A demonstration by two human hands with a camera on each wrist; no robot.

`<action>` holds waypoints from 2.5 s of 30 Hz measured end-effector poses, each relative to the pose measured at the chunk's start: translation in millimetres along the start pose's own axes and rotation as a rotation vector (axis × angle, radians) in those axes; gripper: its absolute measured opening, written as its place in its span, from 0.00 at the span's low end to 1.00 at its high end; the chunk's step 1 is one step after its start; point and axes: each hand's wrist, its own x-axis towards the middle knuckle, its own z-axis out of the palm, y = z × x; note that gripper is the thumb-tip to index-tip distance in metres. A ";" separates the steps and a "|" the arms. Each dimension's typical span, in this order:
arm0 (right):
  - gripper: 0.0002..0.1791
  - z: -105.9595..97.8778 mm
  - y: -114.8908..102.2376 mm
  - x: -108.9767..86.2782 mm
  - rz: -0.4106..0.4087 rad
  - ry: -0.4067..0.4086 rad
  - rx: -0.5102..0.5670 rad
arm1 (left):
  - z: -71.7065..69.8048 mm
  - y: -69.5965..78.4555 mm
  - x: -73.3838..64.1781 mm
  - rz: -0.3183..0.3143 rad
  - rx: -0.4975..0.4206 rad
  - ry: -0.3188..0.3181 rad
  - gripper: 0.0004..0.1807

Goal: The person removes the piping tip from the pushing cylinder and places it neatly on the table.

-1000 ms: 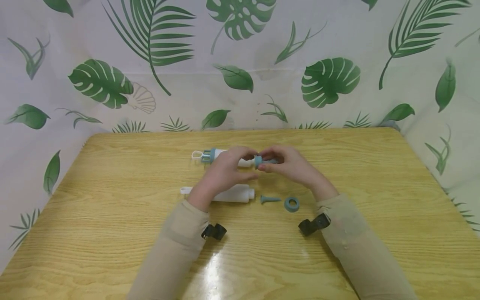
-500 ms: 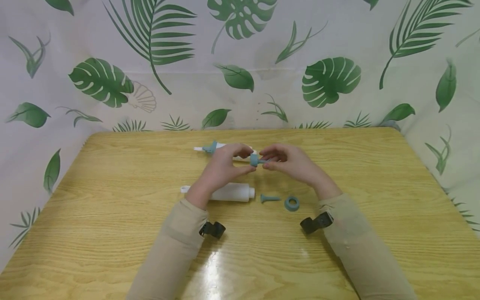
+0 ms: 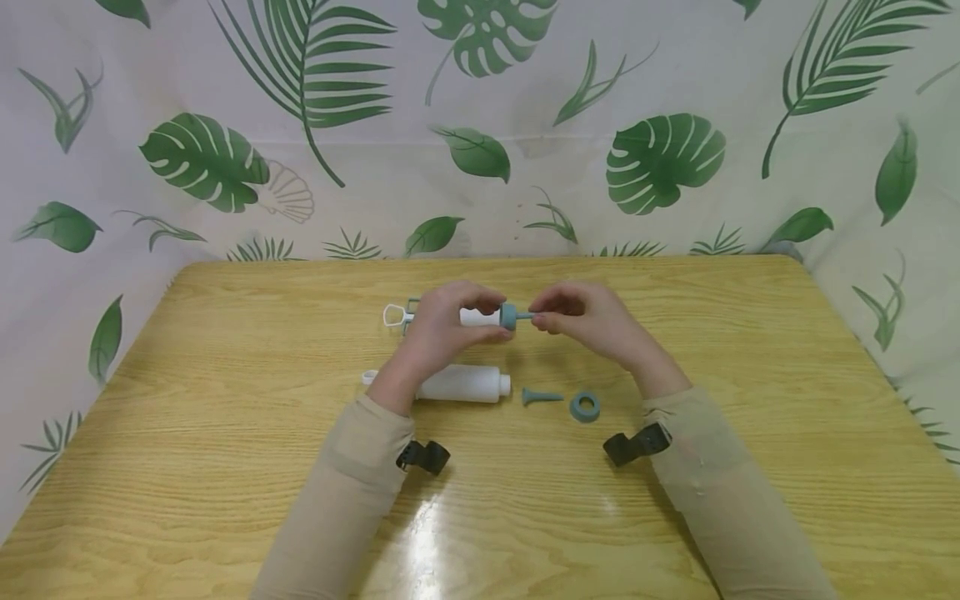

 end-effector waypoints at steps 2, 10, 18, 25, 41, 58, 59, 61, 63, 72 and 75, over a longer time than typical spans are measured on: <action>0.12 1.0 -0.7 -0.2 -0.006 0.004 0.007 | 1.7 -0.1 -0.1 0.006 -0.007 0.003 0.21; 0.11 5.5 -3.5 0.4 -0.020 0.000 0.018 | 6.9 -0.2 0.2 0.025 0.017 0.037 0.21; 0.17 6.8 -4.2 0.4 -0.010 -0.005 0.025 | 9.2 -0.4 -0.1 0.037 0.024 0.066 0.20; 0.21 7.9 -5.7 0.0 -0.013 -0.019 0.027 | 10.6 0.8 -0.1 0.087 0.006 0.080 0.18; 0.19 2.2 -3.0 -0.5 -0.019 -0.039 0.042 | 2.7 2.3 -1.2 0.051 -0.087 0.030 0.08; 0.21 -24.6 3.2 -5.2 0.021 0.054 -0.178 | 2.4 0.9 1.1 -0.049 0.012 0.043 0.09; 0.21 -26.9 4.7 -5.6 0.035 0.057 -0.195 | 3.8 1.1 2.3 -0.053 0.023 0.034 0.09; 0.20 -31.4 6.9 -6.8 0.069 0.057 -0.220 | 7.2 1.8 6.0 -0.065 0.056 0.010 0.09; 0.20 -35.0 10.4 -7.5 0.097 0.051 -0.240 | 11.9 2.9 11.1 -0.080 0.072 -0.017 0.08; 0.20 -37.4 23.4 -1.0 0.133 0.022 -0.380 | 33.2 9.4 32.7 -0.096 0.231 -0.172 0.08; 0.19 -37.5 29.3 0.7 0.155 -0.012 -0.428 | 42.0 10.8 38.0 -0.082 0.295 -0.223 0.07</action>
